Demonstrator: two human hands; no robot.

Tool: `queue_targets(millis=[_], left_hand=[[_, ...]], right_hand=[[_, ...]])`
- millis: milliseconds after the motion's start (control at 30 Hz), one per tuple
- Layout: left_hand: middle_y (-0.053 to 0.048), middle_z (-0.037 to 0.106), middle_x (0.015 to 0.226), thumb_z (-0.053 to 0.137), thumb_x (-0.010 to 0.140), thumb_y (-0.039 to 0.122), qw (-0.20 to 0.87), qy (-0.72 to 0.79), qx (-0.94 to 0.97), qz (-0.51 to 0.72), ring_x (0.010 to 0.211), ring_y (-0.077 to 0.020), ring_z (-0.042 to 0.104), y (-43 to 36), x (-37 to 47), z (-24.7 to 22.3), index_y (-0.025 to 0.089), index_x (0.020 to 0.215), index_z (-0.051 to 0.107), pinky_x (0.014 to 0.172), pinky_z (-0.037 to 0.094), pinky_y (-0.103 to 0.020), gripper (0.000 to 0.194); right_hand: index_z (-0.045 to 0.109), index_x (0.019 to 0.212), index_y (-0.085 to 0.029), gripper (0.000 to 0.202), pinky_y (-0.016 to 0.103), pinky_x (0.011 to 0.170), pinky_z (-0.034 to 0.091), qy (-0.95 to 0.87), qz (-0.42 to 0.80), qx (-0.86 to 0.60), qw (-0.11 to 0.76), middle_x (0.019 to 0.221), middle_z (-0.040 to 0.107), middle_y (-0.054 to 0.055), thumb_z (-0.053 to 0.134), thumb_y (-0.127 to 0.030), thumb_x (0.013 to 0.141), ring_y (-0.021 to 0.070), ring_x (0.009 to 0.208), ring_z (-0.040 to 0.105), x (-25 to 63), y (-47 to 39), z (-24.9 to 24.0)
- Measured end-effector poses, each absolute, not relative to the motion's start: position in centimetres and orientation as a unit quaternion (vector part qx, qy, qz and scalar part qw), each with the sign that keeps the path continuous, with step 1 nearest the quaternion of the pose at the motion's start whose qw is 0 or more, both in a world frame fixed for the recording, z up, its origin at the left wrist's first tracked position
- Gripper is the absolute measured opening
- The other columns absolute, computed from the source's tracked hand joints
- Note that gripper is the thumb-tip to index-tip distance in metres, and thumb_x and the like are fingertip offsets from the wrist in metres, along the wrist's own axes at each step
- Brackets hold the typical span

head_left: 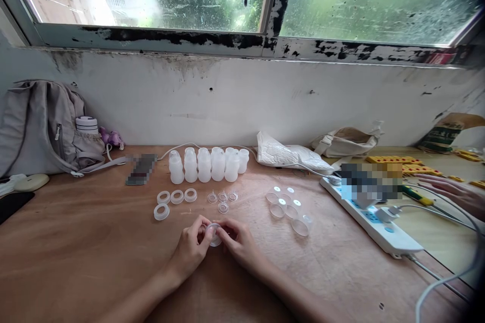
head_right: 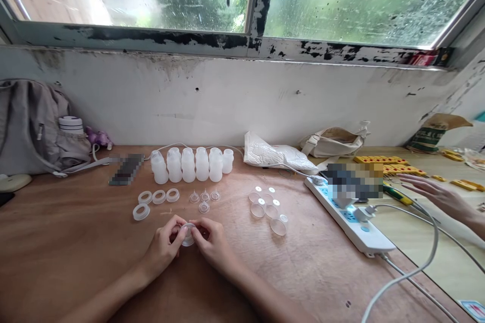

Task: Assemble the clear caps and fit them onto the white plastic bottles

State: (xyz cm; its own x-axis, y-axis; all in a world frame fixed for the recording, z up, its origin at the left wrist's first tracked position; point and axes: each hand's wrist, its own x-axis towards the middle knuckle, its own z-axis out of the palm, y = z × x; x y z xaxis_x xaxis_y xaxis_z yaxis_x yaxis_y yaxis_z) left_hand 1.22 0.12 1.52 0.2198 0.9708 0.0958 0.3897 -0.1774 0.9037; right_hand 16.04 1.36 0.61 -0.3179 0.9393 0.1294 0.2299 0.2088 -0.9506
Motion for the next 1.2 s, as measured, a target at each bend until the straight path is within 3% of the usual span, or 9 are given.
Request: queue_targets(millis=[700, 1000, 1200], left_hand=[[0.006, 0.049, 0.049, 0.04, 0.081, 0.033, 0.408, 0.5, 0.675, 0.359, 0.037, -0.0066, 0.041, 0.12, 1.22, 1.28, 0.019, 0.072, 0.043, 0.038, 0.029, -0.016, 0.017], [0.001, 0.057, 0.065, 0.042, 0.08, 0.03, 0.406, 0.489, 0.676, 0.372, 0.048, -0.01, 0.053, 0.16, 1.24, 1.71, 0.019, 0.089, 0.045, 0.047, 0.04, -0.019, 0.015], [0.003, 0.056, 0.06, 0.044, 0.077, 0.024, 0.357, 0.503, 0.699, 0.361, 0.05, -0.0109, 0.053, 0.18, 1.18, 0.95, 0.02, 0.081, 0.046, 0.049, 0.038, -0.019, 0.007]], right_hand=[[0.058, 0.074, -0.014, 0.013, 0.02, 0.05, 0.039, -0.714, 0.357, -0.459, 0.389, 0.062, 0.058, 0.001, 0.048, -0.023, 0.077, 0.0092, 0.053, 0.048, 15.58, 1.15, 0.78], [0.053, 0.086, -0.017, 0.014, 0.019, 0.05, 0.038, -0.731, 0.343, -0.438, 0.395, 0.063, 0.053, -0.002, 0.045, -0.015, 0.075, 0.0085, 0.053, 0.047, 16.04, 1.27, 1.3], [0.049, 0.077, -0.018, 0.011, 0.019, 0.049, 0.036, -0.736, 0.338, -0.436, 0.391, 0.062, 0.051, -0.003, 0.045, -0.01, 0.07, 0.008, 0.052, 0.045, 15.67, 1.13, 0.98]])
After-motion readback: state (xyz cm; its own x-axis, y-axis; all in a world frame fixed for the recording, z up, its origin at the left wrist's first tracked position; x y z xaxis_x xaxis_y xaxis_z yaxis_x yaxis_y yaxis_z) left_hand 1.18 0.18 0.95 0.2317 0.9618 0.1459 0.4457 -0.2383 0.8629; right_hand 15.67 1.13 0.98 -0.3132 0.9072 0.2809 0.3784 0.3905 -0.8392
